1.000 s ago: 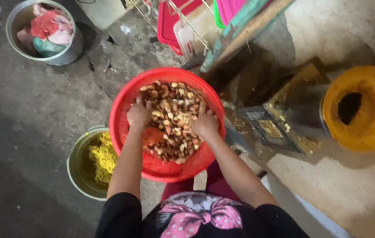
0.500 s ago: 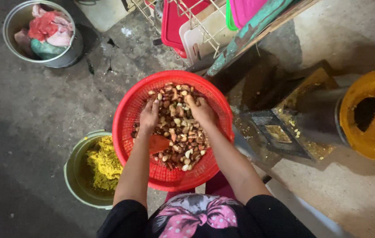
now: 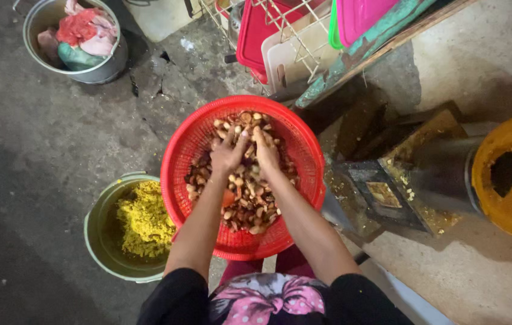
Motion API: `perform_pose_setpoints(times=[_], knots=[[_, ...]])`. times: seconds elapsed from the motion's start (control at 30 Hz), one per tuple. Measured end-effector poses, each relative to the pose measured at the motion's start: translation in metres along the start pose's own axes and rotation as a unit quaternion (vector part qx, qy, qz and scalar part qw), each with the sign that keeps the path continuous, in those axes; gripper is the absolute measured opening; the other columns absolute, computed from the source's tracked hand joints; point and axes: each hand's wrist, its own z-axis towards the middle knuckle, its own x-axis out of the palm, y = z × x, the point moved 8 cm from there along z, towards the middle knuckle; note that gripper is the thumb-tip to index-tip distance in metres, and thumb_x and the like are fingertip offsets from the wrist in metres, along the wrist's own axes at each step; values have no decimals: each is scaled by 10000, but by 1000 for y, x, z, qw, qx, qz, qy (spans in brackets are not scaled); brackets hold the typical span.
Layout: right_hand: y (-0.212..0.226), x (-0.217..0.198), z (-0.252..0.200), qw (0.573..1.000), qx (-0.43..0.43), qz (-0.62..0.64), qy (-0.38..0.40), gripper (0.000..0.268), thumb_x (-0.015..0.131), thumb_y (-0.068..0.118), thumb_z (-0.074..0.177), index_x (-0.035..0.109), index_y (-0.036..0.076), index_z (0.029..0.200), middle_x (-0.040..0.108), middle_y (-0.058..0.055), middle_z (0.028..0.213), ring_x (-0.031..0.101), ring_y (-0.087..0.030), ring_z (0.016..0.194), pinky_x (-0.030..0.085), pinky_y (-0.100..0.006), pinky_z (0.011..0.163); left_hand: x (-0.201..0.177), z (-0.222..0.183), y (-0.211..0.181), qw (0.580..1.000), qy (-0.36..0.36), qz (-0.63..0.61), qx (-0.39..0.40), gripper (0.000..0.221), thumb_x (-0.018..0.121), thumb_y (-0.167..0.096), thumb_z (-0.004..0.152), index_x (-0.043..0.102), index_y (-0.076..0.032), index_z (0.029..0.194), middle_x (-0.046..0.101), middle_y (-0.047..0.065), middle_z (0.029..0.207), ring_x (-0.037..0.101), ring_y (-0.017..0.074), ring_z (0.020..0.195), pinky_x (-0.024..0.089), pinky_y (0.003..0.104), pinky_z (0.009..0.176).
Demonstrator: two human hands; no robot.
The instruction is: The person repeatedly scoops yellow cassava pulp from a metal bowl into a grinding machine using a red spatula, then scrapes the ground material back into the bowl. They also transfer brown cassava pieces from a red basket into a yellow bowl and feed them into the machine.
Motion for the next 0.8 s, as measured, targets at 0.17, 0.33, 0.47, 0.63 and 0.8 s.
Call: perform_pose_setpoints(times=[0.17, 0.33, 0.47, 0.63, 0.8], knots=[[3, 23, -30, 970, -114, 209, 50, 527, 686, 466, 938, 695, 80, 1297, 627, -59, 1041, 516, -159, 855, 429, -325, 684, -24, -52, -11, 984, -106, -140, 6, 647, 560, -636, 905, 626, -259, 1427, 578, 206, 1427, 531, 406, 1341, 395, 471, 1131], [11, 10, -65, 933, -127, 319, 104, 295, 668, 361, 960, 702, 107, 1105, 605, 48, 780, 511, -48, 601, 406, -246, 515, -43, -94, -41, 941, -179, -273, 85, 514, 721, -451, 921, 703, -122, 1315, 699, 155, 1294, 652, 289, 1247, 467, 388, 1093], [35, -16, -112, 941, -171, 278, 86, 234, 675, 350, 957, 699, 117, 971, 562, 38, 699, 464, -61, 529, 353, -253, 455, -56, -122, -68, 936, -171, -287, 108, 572, 752, -446, 890, 685, -87, 1330, 674, 170, 1306, 631, 285, 1226, 462, 383, 1066], [41, -36, -161, 917, -120, 370, 91, 196, 684, 352, 941, 684, 163, 889, 564, 51, 731, 488, -57, 579, 384, -252, 504, -69, -159, -92, 962, -121, -232, 77, 554, 736, -463, 894, 695, -116, 1324, 697, 163, 1286, 653, 281, 1190, 476, 391, 1042], [59, -81, -203, 926, -171, 336, 35, 240, 728, 363, 940, 709, 125, 964, 577, 48, 837, 484, -71, 714, 399, -272, 607, -77, -205, -148, 955, -97, -235, 153, 496, 707, -429, 944, 704, -114, 1327, 715, 170, 1259, 671, 285, 1172, 497, 396, 1039]])
